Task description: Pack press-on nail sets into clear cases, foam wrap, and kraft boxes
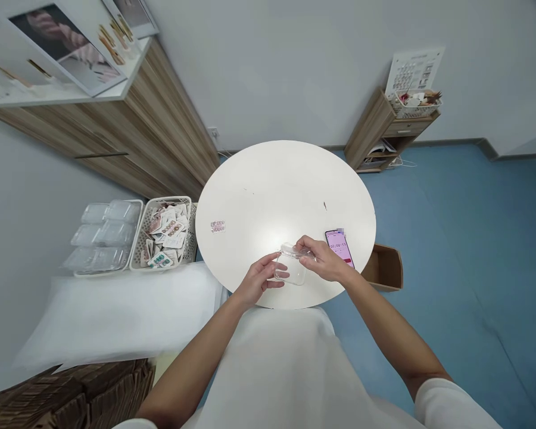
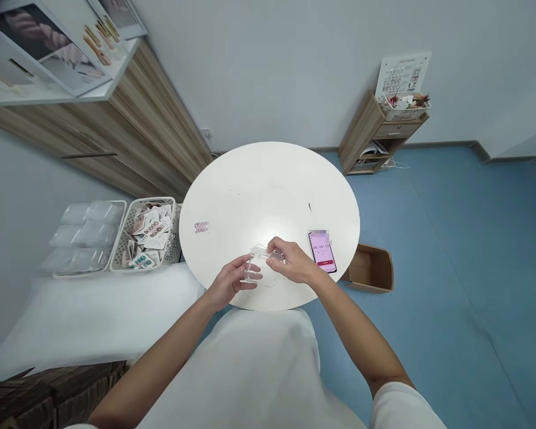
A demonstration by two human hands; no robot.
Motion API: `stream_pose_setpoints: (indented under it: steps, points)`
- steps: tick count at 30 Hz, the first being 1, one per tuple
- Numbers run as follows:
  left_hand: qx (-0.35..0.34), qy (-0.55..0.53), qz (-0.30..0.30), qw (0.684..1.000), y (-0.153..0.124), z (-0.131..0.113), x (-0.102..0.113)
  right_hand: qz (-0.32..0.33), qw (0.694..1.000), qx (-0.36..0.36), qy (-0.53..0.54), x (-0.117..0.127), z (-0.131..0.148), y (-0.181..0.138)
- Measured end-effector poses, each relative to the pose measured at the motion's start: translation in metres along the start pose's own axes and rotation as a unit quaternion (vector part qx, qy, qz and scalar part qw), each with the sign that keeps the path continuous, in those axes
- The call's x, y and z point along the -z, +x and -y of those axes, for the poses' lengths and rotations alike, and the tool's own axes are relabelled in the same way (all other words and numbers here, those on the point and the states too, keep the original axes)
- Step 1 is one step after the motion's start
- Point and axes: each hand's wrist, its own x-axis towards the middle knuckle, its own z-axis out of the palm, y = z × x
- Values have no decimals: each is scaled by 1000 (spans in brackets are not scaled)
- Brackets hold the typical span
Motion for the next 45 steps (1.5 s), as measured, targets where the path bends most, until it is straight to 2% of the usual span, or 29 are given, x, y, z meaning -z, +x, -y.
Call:
stream_pose_setpoints:
  steps: [3, 5, 9, 12, 22, 25, 29, 32, 35, 40, 45]
  points:
    - [1, 63, -45, 997, -3, -4, 0, 8, 1000, 4, 4, 1, 5, 1]
    - [-10, 88, -67, 994, -4, -6, 0, -4, 999, -6, 51, 1, 7, 4]
    - [-18, 94, -67, 993, -7, -6, 0, -92, 976, -49, 190, -1, 4, 17]
    - [-18, 82, -63, 994, -11, -2, 1, -142, 963, -77, 214, -7, -3, 29]
    - [-31, 68, -88, 993, -18, 2, 2, -78, 930, -176, 313, -27, -26, 49]
    - [-33, 51, -110, 992, -15, 4, 5, -127, 925, -182, 309, -31, -36, 42]
    - [-19, 37, -134, 990, -11, 11, 14, -215, 921, -179, 270, -39, -46, 10]
    - [-4, 36, -139, 990, -7, 21, 21, -168, 938, -185, 241, -51, -49, -18]
    - [31, 47, -129, 990, -1, 34, 26, -132, 935, -210, 254, -69, -52, -34]
    - [81, 76, -115, 987, 12, 48, 26, -160, 920, -234, 270, -90, -66, -37]
    - [88, 125, -116, 981, 21, 51, 25, -185, 913, -241, 272, -94, -77, -36]
